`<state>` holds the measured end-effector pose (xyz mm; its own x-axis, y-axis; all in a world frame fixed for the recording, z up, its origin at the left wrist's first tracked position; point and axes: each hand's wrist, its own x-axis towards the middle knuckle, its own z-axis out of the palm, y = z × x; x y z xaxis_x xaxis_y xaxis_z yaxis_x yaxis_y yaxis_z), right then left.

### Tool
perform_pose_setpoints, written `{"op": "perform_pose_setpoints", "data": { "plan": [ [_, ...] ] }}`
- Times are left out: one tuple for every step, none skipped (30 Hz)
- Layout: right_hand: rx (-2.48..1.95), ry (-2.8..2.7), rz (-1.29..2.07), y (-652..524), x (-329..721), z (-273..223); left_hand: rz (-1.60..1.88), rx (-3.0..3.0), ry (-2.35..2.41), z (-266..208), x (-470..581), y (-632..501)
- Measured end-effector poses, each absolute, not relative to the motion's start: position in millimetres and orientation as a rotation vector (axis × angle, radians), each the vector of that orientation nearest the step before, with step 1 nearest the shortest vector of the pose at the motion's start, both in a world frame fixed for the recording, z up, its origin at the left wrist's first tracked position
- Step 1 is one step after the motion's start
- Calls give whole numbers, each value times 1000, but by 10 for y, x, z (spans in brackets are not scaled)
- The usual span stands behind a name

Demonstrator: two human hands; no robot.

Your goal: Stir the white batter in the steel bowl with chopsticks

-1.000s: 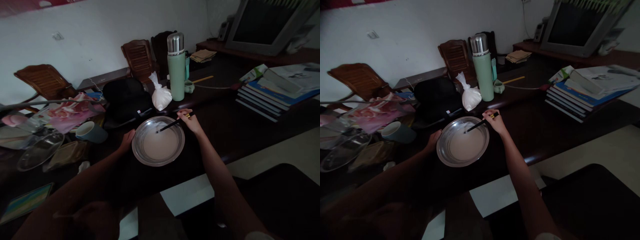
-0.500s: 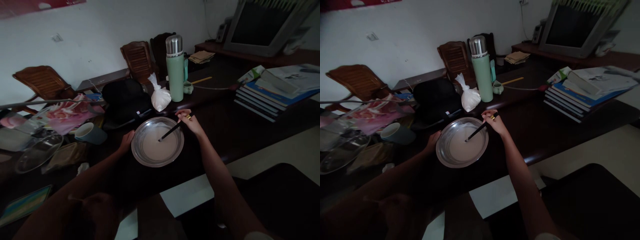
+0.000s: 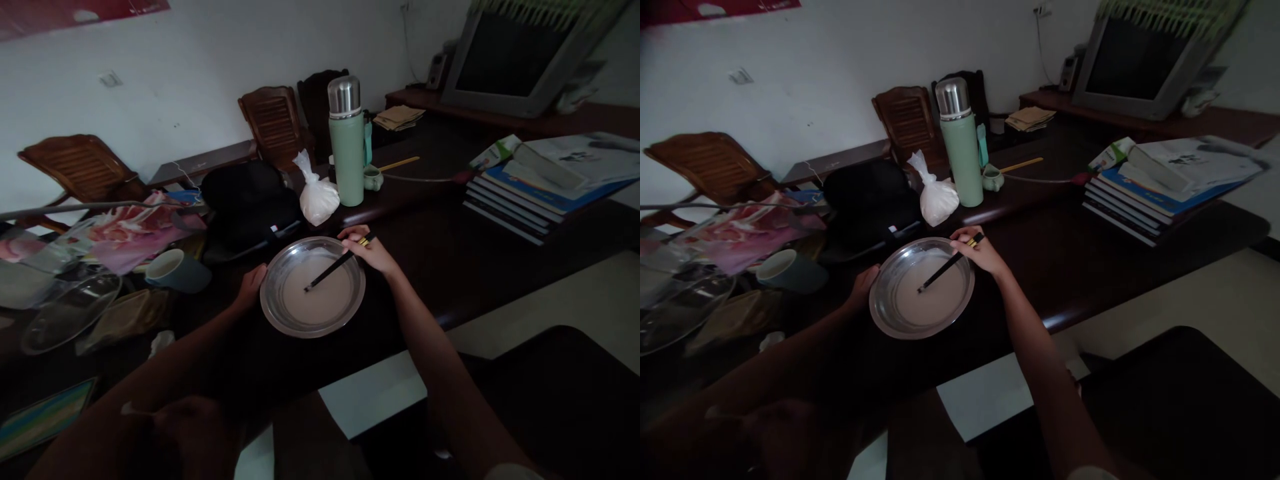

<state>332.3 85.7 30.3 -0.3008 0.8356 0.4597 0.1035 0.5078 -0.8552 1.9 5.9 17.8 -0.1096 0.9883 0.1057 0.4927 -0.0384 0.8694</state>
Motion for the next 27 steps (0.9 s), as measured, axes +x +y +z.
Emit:
{"op": "perform_pose_setpoints", "data": {
  "plan": [
    [-793,-1757,895,855,3293,295,1077,1567,1650,178,17,59],
    [-807,-1751,878,860,3275,287,1077,1559,1651,179,16,59],
    [-831,-1726,858,871,3274,279,1075,1553,1651,181,17,57],
    [-860,-1688,836,886,3290,275,1073,1551,1650,183,18,56],
    [-887,-1648,817,901,3320,276,1068,1551,1649,185,19,53],
    [-905,-1614,806,911,3355,284,1067,1552,1649,187,21,51],
    [-908,-1600,806,914,3388,296,1068,1553,1649,190,23,49],
    [-895,-1609,823,909,3410,310,1071,1554,1650,192,25,47],
    [-870,-1637,852,897,3417,324,1073,1553,1652,193,28,46],
    [-840,-1681,882,879,3405,334,1077,1551,1656,195,30,45],
    [-811,-1734,909,862,3380,338,1077,1550,1659,197,32,44],
    [-790,-1781,923,847,3346,336,1075,1552,1661,198,33,45],
    [-779,-1810,924,839,3313,327,1073,1554,1664,199,33,46],
    [-781,-1819,912,841,3288,313,1074,1557,1665,199,32,47],
    [-795,-1799,889,851,3276,298,1074,1560,1663,199,31,49],
    [-821,-1758,862,868,3281,285,1077,1562,1662,199,29,51],
    [-853,-1703,839,888,3300,275,1077,1563,1661,198,27,54],
    [-884,-1648,825,906,3328,271,1078,1562,1661,198,26,57],
    [-906,-1606,821,919,3358,274,1078,1560,1662,198,24,59],
    [-914,-1587,830,924,3383,282,1077,1558,1663,199,24,61],
    [-904,-1597,848,919,3396,293,1078,1557,1662,200,24,63],
    [-878,-1634,870,907,3396,303,1080,1559,1658,201,25,63],
    [-845,-1685,888,891,3382,310,1080,1562,1652,203,26,63],
    [-813,-1734,900,876,3359,312,1079,1564,1646,205,28,62],
    [-790,-1768,903,866,3334,308,1078,1565,1642,207,30,60],
    [-783,-1783,896,864,3313,298,1078,1566,1640,209,31,57],
    [-792,-1777,881,871,3303,285,1079,1566,1643,210,33,55]
  ]
}}
